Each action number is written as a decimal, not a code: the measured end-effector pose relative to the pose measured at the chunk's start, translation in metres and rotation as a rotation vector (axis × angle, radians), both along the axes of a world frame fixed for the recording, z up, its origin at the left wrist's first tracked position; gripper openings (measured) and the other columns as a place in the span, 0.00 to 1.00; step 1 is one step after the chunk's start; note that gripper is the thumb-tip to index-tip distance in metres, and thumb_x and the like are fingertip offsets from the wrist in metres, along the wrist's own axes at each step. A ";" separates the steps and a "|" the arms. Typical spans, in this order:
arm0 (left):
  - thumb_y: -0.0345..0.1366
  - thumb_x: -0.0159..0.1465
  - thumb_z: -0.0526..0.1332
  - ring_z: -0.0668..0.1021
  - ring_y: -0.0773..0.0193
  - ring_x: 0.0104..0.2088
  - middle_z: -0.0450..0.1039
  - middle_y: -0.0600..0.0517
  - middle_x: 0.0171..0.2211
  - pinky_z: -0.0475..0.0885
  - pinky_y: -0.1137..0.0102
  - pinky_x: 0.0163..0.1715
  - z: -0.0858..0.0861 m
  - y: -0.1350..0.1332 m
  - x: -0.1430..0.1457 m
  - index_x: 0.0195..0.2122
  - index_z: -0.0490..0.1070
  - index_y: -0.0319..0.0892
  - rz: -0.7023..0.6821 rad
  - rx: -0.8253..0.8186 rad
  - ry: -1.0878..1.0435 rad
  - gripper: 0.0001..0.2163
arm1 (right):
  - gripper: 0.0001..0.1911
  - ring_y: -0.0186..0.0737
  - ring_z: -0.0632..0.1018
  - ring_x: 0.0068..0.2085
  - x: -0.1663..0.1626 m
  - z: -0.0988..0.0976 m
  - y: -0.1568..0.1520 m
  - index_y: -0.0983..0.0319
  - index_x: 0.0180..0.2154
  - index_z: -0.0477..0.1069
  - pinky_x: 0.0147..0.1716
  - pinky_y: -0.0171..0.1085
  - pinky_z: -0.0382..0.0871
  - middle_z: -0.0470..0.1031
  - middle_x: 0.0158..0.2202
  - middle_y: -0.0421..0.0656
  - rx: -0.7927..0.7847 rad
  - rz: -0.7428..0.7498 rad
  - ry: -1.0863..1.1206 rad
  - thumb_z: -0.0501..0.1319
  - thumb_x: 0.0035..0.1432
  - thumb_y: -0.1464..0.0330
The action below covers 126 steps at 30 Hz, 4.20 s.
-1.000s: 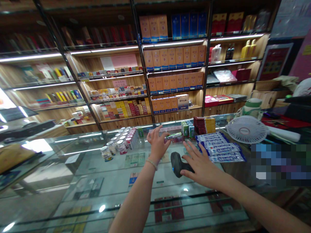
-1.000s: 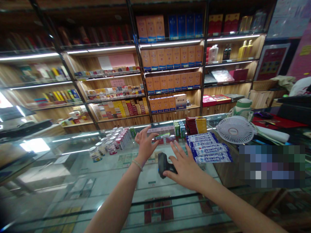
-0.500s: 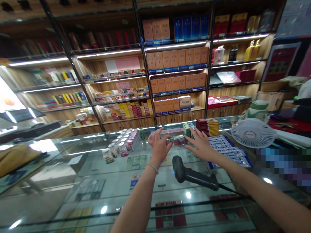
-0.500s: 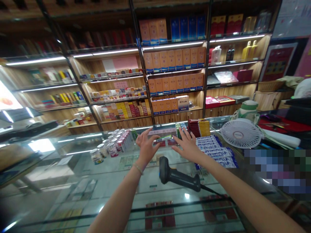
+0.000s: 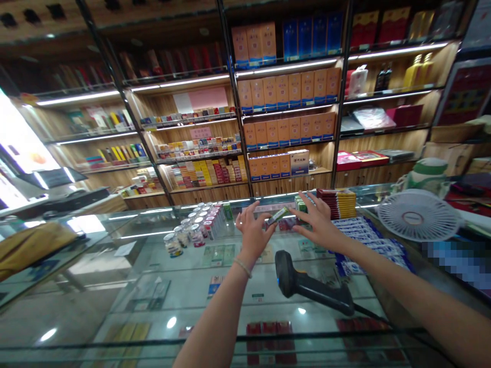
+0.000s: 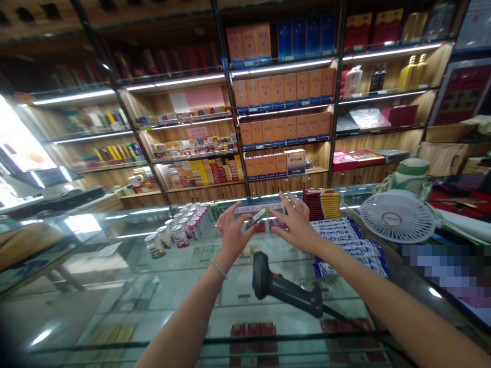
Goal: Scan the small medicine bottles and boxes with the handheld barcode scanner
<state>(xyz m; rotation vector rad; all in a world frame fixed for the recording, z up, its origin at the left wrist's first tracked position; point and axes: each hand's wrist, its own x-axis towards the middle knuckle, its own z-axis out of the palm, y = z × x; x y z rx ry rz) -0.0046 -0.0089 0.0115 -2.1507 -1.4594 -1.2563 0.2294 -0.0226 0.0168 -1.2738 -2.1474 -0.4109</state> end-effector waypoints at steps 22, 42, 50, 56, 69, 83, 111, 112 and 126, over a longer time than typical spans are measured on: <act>0.43 0.57 0.72 0.64 0.48 0.63 0.66 0.51 0.62 0.53 0.47 0.64 -0.001 -0.003 0.016 0.38 0.81 0.55 -0.062 -0.049 0.051 0.08 | 0.13 0.53 0.56 0.69 -0.008 0.009 -0.009 0.52 0.46 0.78 0.64 0.54 0.48 0.57 0.70 0.41 0.068 -0.029 0.210 0.59 0.65 0.57; 0.41 0.56 0.73 0.64 0.48 0.64 0.65 0.52 0.63 0.50 0.45 0.66 0.024 -0.015 0.031 0.37 0.81 0.54 -0.132 -0.116 0.070 0.08 | 0.09 0.55 0.57 0.68 0.014 0.002 -0.008 0.54 0.40 0.79 0.64 0.58 0.44 0.63 0.67 0.45 0.089 -0.003 0.187 0.63 0.61 0.59; 0.41 0.58 0.72 0.63 0.47 0.65 0.67 0.52 0.63 0.49 0.42 0.65 0.023 -0.012 0.041 0.36 0.81 0.53 -0.148 -0.169 0.138 0.05 | 0.08 0.56 0.57 0.68 0.017 -0.003 -0.004 0.54 0.38 0.79 0.63 0.59 0.45 0.62 0.68 0.44 0.127 0.032 0.152 0.66 0.59 0.59; 0.41 0.59 0.71 0.62 0.46 0.65 0.67 0.53 0.63 0.48 0.41 0.65 0.028 -0.004 0.047 0.35 0.80 0.52 -0.165 -0.141 0.214 0.04 | 0.07 0.55 0.57 0.68 0.023 -0.005 0.003 0.53 0.39 0.80 0.64 0.59 0.42 0.63 0.68 0.44 0.175 0.011 0.155 0.66 0.60 0.59; 0.43 0.60 0.69 0.61 0.46 0.65 0.68 0.54 0.62 0.44 0.39 0.66 0.021 0.049 0.079 0.36 0.80 0.54 -0.203 -0.088 0.320 0.04 | 0.08 0.55 0.58 0.67 0.043 -0.014 0.031 0.50 0.40 0.81 0.62 0.60 0.44 0.63 0.67 0.44 0.187 -0.174 0.180 0.64 0.62 0.59; 0.43 0.62 0.68 0.61 0.48 0.66 0.69 0.54 0.62 0.43 0.39 0.65 0.003 0.079 0.082 0.36 0.80 0.54 -0.226 -0.162 0.292 0.03 | 0.09 0.54 0.57 0.67 0.041 -0.023 0.051 0.50 0.41 0.82 0.62 0.61 0.44 0.63 0.67 0.45 0.100 -0.246 0.155 0.62 0.63 0.59; 0.39 0.58 0.69 0.63 0.48 0.66 0.61 0.46 0.66 0.44 0.45 0.67 -0.020 0.077 0.086 0.51 0.70 0.51 -0.200 -0.034 0.347 0.19 | 0.10 0.53 0.55 0.69 0.047 -0.026 0.037 0.53 0.44 0.79 0.66 0.59 0.38 0.60 0.69 0.47 0.209 -0.231 -0.013 0.65 0.60 0.63; 0.39 0.58 0.69 0.63 0.48 0.66 0.61 0.46 0.67 0.45 0.45 0.67 -0.020 0.078 0.087 0.51 0.70 0.51 -0.198 -0.036 0.346 0.19 | 0.11 0.53 0.55 0.69 0.047 -0.025 0.037 0.53 0.45 0.78 0.66 0.59 0.38 0.59 0.69 0.47 0.207 -0.232 -0.020 0.65 0.60 0.62; 0.38 0.56 0.70 0.63 0.47 0.65 0.61 0.46 0.66 0.43 0.46 0.67 -0.023 0.094 0.092 0.52 0.71 0.52 -0.199 -0.032 0.327 0.22 | 0.15 0.54 0.54 0.70 0.051 -0.024 0.040 0.52 0.50 0.76 0.67 0.61 0.38 0.57 0.70 0.47 0.178 -0.255 -0.060 0.62 0.62 0.59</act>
